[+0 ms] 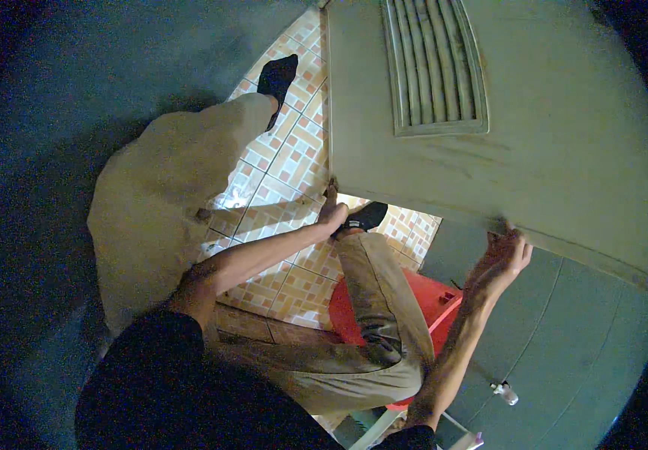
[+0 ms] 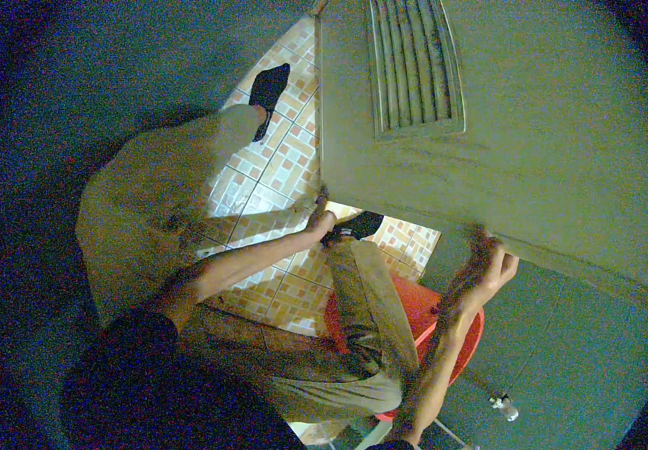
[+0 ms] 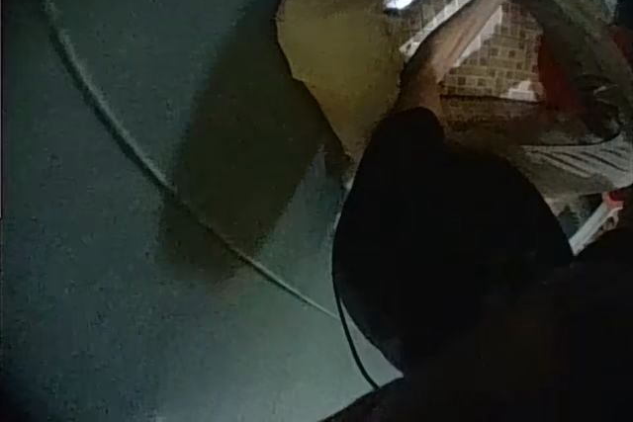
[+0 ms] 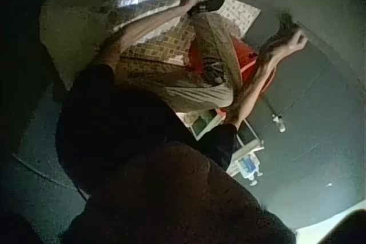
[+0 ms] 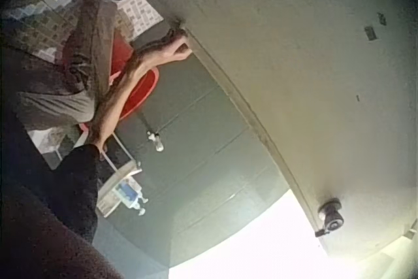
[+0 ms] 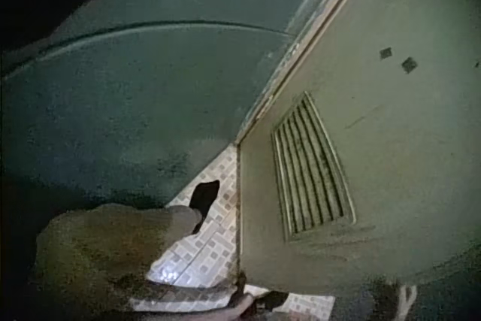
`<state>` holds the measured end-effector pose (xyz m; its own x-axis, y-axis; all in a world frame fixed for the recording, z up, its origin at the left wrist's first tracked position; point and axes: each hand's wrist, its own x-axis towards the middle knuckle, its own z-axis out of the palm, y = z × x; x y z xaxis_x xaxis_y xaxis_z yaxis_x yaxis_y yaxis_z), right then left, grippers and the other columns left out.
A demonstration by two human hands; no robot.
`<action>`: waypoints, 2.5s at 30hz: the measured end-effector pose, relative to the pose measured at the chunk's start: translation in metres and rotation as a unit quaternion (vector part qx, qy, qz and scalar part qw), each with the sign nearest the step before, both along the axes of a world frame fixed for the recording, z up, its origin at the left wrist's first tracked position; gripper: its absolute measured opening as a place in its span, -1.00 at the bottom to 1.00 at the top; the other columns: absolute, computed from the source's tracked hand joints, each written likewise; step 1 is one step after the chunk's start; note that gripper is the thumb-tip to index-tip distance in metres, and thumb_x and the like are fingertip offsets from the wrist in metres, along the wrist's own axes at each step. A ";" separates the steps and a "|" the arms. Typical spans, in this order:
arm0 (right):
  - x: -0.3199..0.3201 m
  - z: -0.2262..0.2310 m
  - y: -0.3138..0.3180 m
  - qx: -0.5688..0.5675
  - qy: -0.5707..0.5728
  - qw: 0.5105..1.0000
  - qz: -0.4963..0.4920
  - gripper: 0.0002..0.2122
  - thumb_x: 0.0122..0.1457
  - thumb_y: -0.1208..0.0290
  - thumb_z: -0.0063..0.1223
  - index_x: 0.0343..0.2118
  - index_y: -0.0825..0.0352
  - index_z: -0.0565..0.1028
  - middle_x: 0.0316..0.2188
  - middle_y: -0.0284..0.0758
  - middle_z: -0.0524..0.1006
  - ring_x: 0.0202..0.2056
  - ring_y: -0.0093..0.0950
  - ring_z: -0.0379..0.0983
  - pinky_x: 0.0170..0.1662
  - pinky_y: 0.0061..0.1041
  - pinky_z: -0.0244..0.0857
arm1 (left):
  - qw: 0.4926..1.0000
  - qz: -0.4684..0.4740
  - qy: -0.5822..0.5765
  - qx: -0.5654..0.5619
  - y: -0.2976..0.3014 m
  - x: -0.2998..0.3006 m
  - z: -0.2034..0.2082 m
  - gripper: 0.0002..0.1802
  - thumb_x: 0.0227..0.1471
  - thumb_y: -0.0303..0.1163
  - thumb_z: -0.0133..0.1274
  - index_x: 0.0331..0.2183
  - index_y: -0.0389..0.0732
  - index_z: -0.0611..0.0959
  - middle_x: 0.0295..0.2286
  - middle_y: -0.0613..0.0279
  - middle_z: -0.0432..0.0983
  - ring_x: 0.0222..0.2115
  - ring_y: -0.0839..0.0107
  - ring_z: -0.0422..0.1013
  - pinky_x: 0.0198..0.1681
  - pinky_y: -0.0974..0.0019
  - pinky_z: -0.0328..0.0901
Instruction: The person is repairing a door hinge using a screwdriver and hands. They are seen tightening or loosening screws on the door to ensure it is properly attached.
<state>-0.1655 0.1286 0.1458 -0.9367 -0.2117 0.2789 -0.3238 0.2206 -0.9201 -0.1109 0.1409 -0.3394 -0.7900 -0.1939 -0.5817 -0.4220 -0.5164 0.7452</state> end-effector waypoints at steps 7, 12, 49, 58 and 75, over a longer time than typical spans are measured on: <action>-0.010 -0.006 0.006 0.005 -0.002 1.000 -0.015 -0.75 0.29 0.20 -0.05 -0.14 0.29 0.38 -0.18 -0.30 0.53 -0.15 -0.46 0.47 -0.10 -0.44 0.33 | 1.000 -0.008 0.005 0.010 -0.001 -0.005 0.000 -0.32 0.14 0.03 -0.09 0.13 -0.20 0.24 0.05 -0.10 0.25 -0.07 0.13 0.31 -0.08 0.04 0.28; -0.007 -0.004 0.008 0.021 0.002 0.999 -0.025 -0.75 0.29 0.19 -0.06 -0.13 0.27 0.37 -0.18 -0.30 0.53 -0.17 -0.49 0.46 -0.10 -0.45 0.32 | 1.000 -0.016 0.005 0.017 0.000 -0.004 -0.001 -0.33 0.14 0.03 -0.09 0.13 -0.20 0.25 0.04 -0.10 0.26 -0.08 0.14 0.32 -0.09 0.05 0.29; -0.003 -0.007 0.003 0.014 0.024 1.000 0.008 -0.79 0.29 0.25 -0.04 -0.18 0.28 0.39 -0.22 -0.34 0.50 -0.20 -0.51 0.44 -0.14 -0.47 0.32 | 0.996 -0.040 0.006 0.079 -0.001 -0.008 -0.009 -0.36 0.14 0.04 -0.09 0.10 -0.20 0.31 0.00 -0.09 0.31 -0.13 0.16 0.35 -0.13 0.07 0.31; -0.009 0.000 0.005 0.044 0.026 0.999 -0.008 -0.77 0.27 0.36 0.00 -0.14 0.42 0.37 -0.22 -0.25 0.36 -0.17 -0.40 0.41 -0.01 -0.32 0.37 | 0.994 -0.063 0.011 0.086 -0.001 -0.010 -0.010 -0.37 0.15 0.04 -0.09 0.09 -0.20 0.32 0.00 -0.08 0.33 -0.14 0.16 0.36 -0.14 0.07 0.31; -0.004 -0.007 0.000 -0.006 0.002 1.000 -0.003 -0.79 0.29 0.25 -0.05 -0.15 0.26 0.38 -0.21 -0.33 0.50 -0.18 -0.48 0.44 -0.11 -0.44 0.30 | 0.991 -0.067 0.000 0.113 -0.008 -0.002 -0.015 -0.38 0.15 0.04 -0.08 0.07 -0.20 0.35 -0.02 -0.08 0.35 -0.16 0.17 0.38 -0.16 0.08 0.32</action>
